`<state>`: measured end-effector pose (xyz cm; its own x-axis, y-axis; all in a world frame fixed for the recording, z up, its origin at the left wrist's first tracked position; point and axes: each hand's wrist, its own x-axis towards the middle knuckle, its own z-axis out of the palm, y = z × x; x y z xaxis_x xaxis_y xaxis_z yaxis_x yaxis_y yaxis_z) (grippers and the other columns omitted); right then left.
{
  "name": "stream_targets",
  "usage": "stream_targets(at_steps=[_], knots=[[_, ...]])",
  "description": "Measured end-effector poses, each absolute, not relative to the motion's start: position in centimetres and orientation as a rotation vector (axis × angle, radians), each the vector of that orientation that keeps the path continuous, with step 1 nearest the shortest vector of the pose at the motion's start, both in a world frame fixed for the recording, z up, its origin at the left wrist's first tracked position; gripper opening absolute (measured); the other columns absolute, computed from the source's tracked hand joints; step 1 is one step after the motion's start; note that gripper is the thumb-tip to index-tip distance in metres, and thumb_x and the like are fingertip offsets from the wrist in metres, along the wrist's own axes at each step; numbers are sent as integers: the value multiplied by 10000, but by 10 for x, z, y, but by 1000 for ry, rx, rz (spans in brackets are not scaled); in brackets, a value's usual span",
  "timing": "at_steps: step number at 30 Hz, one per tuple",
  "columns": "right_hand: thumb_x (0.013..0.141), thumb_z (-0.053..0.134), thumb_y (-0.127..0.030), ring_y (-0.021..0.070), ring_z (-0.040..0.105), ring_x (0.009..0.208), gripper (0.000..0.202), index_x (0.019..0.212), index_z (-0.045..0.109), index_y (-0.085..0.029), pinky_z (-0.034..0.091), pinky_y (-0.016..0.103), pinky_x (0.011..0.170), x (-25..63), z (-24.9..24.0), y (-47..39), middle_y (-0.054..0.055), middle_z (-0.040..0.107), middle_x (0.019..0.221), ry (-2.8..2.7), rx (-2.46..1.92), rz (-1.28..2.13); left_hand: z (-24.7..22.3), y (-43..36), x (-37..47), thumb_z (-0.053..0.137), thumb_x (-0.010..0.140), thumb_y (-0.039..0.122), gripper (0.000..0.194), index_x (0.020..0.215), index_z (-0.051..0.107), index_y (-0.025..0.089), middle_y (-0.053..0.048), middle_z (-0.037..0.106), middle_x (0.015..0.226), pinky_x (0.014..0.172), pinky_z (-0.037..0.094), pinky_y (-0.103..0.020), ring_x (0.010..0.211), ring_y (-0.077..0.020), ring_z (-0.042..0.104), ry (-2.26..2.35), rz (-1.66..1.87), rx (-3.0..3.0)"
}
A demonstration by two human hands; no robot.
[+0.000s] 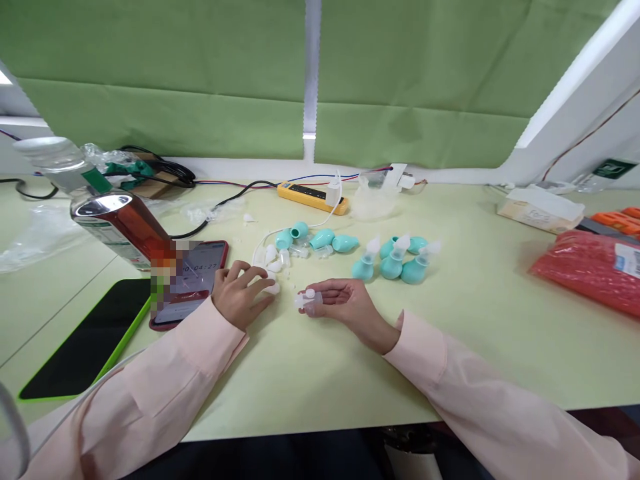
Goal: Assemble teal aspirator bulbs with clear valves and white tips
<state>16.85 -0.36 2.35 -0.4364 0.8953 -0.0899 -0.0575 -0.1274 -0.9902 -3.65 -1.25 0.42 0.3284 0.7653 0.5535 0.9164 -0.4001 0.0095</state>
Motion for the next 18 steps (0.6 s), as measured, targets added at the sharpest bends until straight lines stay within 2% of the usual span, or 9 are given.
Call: stream_targets(at_steps=[5, 10, 14, 18], knots=[[580, 692, -258, 205, 638, 712, 267, 800, 608, -132, 519, 304, 591, 166, 25, -7, 69, 672, 725, -1477, -1091, 1646, 7, -13, -35, 543, 690, 175, 106, 755, 618, 213, -23, 673, 823, 650, 327, -349, 826, -216, 517, -1423, -782, -2434], [564, 698, -235, 142, 610, 563, 230, 742, 611, -117, 510, 275, 562, 167, 25, -7, 38, 645, 621, -1581, -1077, 1621, 1, -8, -38, 616, 625, 212, 207, 821, 644, 152, -86, 604, 714, 600, 403, -328, 745, -228, 462, -1484, -792, -2442], [527, 715, -166, 104, 569, 573, 228, 734, 627, -131, 496, 234, 551, 169, 26, -6, 14, 623, 676, -1675, -1018, 1528, 2, -8, -38, 599, 651, 231, 140, 739, 654, 137, -115, 554, 735, 582, 435, -356, 723, -227, 436, -1467, -850, -2376], [540, 707, -188, 122, 578, 678, 210, 730, 626, -148, 511, 249, 627, 172, 24, -5, 19, 627, 764, -1715, -982, 1424, 10, -14, -34, 591, 655, 212, 94, 696, 610, 129, -118, 594, 819, 656, 465, -350, 788, -219, 493, -1239, -1171, -2451]])
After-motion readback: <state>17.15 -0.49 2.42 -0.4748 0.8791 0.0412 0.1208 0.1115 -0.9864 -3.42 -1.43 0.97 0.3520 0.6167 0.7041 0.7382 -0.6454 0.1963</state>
